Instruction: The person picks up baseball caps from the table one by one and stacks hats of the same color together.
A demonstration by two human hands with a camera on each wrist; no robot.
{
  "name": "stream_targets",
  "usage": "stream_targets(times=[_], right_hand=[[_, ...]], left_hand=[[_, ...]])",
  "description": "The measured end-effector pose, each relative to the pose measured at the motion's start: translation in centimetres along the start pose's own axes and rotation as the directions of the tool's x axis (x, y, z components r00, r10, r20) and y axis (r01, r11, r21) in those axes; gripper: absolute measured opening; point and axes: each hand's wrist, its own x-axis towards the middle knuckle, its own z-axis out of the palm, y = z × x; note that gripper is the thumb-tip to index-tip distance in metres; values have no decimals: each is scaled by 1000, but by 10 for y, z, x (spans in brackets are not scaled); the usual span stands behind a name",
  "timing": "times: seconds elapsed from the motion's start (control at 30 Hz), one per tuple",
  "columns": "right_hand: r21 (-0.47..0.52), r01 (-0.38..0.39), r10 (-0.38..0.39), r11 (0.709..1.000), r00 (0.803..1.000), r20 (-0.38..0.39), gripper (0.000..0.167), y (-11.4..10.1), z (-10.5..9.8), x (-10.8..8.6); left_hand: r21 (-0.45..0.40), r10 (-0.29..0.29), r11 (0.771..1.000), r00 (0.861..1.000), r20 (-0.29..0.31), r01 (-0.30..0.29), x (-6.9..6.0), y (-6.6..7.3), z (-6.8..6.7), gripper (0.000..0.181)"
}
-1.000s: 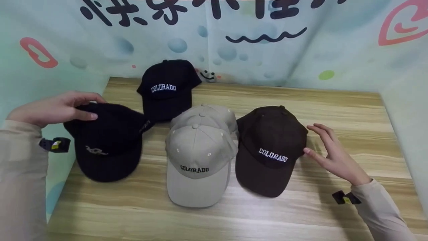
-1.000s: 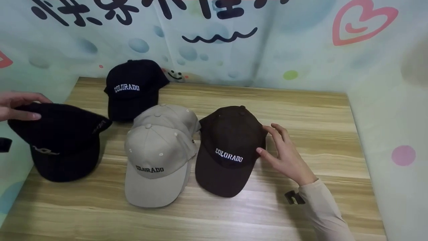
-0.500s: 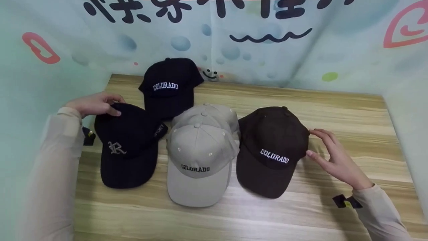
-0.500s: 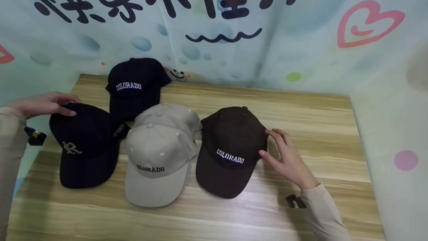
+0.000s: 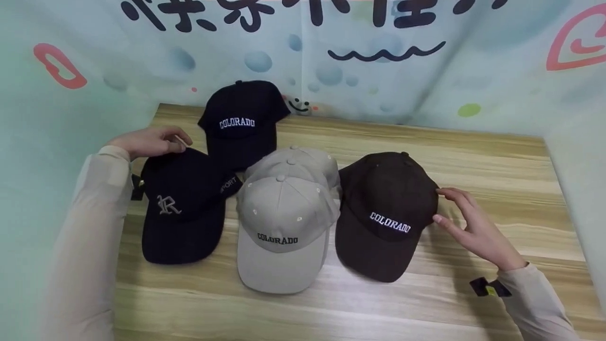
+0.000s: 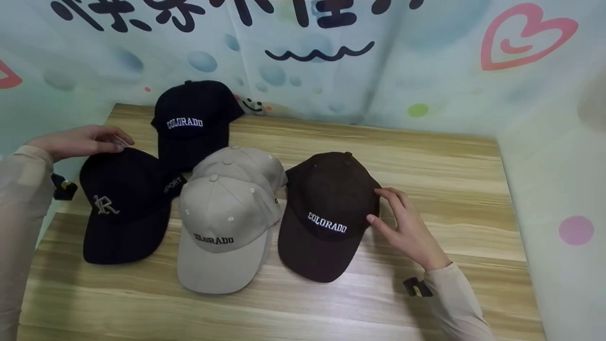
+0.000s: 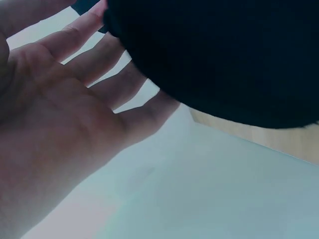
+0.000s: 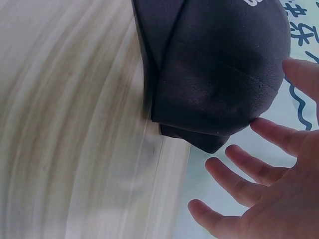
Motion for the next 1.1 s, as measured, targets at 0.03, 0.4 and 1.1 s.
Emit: stream_targets(times=[0.03, 0.4, 1.1], right_hand=[[-7, 7, -7, 1000, 1000, -5, 55, 0, 0, 0], [-92, 61, -65, 994, 997, -35, 54, -14, -14, 19], [41, 43, -32, 998, 972, -235, 29, -18, -45, 9]], left_hand=[[11, 9, 1000, 1000, 0, -9, 2, 3, -1, 41], [166, 144, 978, 982, -119, -124, 38, 54, -11, 51], [153, -22, 986, 959, -284, 68, 129, 73, -7, 75]])
